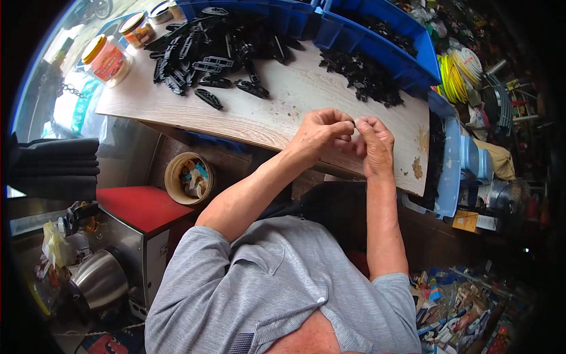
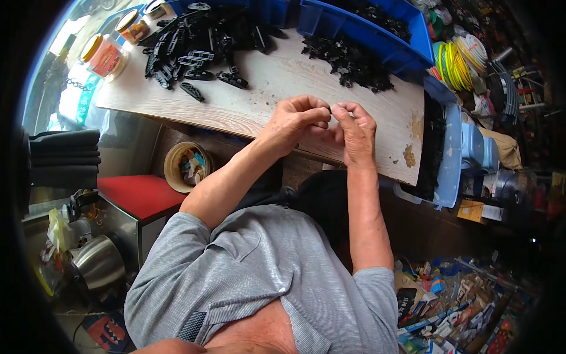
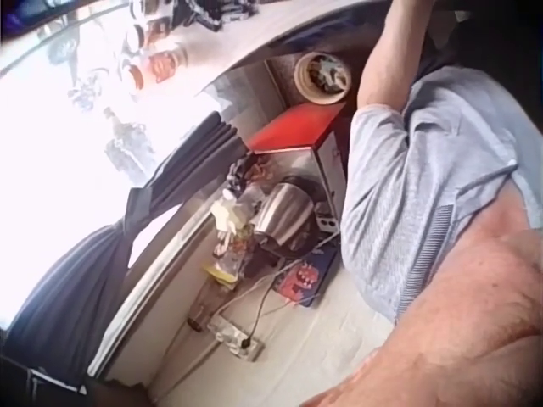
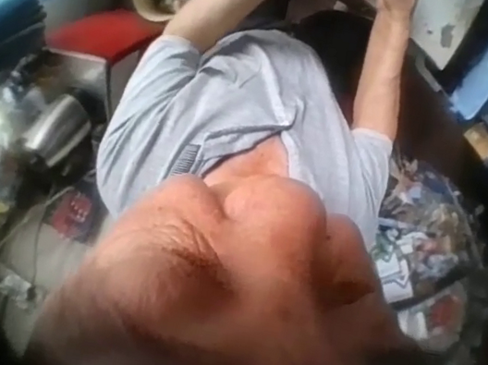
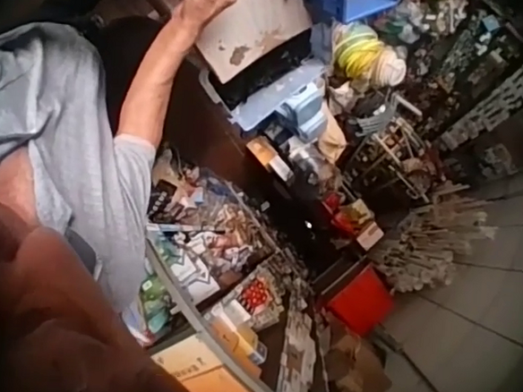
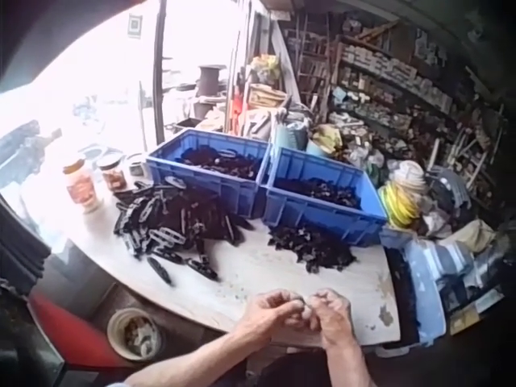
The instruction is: Assembling small black plastic or mechanical components at a workbench.
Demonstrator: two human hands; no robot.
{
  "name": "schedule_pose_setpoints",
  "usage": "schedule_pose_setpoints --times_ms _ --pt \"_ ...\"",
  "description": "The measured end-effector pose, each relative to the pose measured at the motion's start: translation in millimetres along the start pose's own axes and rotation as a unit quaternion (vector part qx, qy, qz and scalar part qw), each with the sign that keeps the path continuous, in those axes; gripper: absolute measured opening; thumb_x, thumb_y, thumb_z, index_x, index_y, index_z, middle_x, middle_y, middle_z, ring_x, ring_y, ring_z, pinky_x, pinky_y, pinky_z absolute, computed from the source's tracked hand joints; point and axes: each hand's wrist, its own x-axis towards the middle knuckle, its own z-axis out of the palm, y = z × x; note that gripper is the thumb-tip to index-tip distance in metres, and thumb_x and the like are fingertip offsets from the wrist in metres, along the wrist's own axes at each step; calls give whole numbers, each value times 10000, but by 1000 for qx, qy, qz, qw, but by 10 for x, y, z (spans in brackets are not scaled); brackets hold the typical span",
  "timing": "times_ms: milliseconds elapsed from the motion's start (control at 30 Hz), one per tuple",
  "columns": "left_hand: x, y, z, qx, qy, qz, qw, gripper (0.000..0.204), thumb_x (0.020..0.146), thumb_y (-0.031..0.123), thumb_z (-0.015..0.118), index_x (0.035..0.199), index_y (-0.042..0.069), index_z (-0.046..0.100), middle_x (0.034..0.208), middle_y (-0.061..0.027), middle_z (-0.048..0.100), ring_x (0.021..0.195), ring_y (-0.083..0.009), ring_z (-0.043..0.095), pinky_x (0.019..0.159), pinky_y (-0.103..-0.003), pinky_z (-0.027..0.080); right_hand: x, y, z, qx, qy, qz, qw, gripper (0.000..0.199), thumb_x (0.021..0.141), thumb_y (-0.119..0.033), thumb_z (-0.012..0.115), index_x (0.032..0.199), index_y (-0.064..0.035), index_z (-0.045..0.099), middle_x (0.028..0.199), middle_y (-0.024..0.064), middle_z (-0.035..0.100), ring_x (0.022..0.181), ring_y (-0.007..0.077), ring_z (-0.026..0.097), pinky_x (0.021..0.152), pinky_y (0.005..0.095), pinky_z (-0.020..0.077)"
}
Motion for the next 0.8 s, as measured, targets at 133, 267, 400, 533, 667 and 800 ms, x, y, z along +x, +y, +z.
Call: schedule_pose_setpoints --times_ms 133,267,400,533,667,800 --pt "33 -53 -25 -49 17 0 999 118 924 97 664 969 -9 640 862 -70 666 736 -104 636 674 -234 584 -11 8 -23 23 -22 -14 999 235 874 -234 740 990 -46 657 536 -21 515 432 89 480 470 250 436" --pt "32 -17 -19 -46 25 -3 999 104 927 89 653 957 -10 640 865 -76 668 735 -102 633 677 -231 586 -54 -77 40 45 -17 1 999 244 890 -224 720 1034 -39 653 539 -10 514 449 103 500 502 248 457" --pt "13 -25 -34 -30 18 -1 999 107 925 98 648 950 -6 643 852 -71 667 732 -101 631 682 -242 586 -7 -29 3 11 -47 -3 999 218 903 -189 699 1042 -29 650 545 1 525 463 110 513 506 264 488" --pt "21 -59 -64 35 -4 38 999 161 930 126 646 987 -25 650 839 -60 664 722 -104 628 653 -240 564 12 -19 -41 -6 -55 -4 998 187 896 -176 701 1006 -33 649 546 6 532 469 110 527 513 281 510" --pt "-156 40 -211 329 48 124 935 256 952 180 631 1136 4 644 799 -52 662 721 -92 631 577 -242 514 -28 6 -97 31 -90 19 995 160 887 -177 708 950 -49 636 519 13 511 452 153 553 518 322 548" --pt "-338 410 -693 663 295 255 639 303 895 226 704 1138 57 641 812 -68 686 706 -184 654 601 -337 520 -39 12 -55 57 -67 -1 996 169 878 -182 712 927 -45 627 491 15 488 444 185 590 498 317 520"
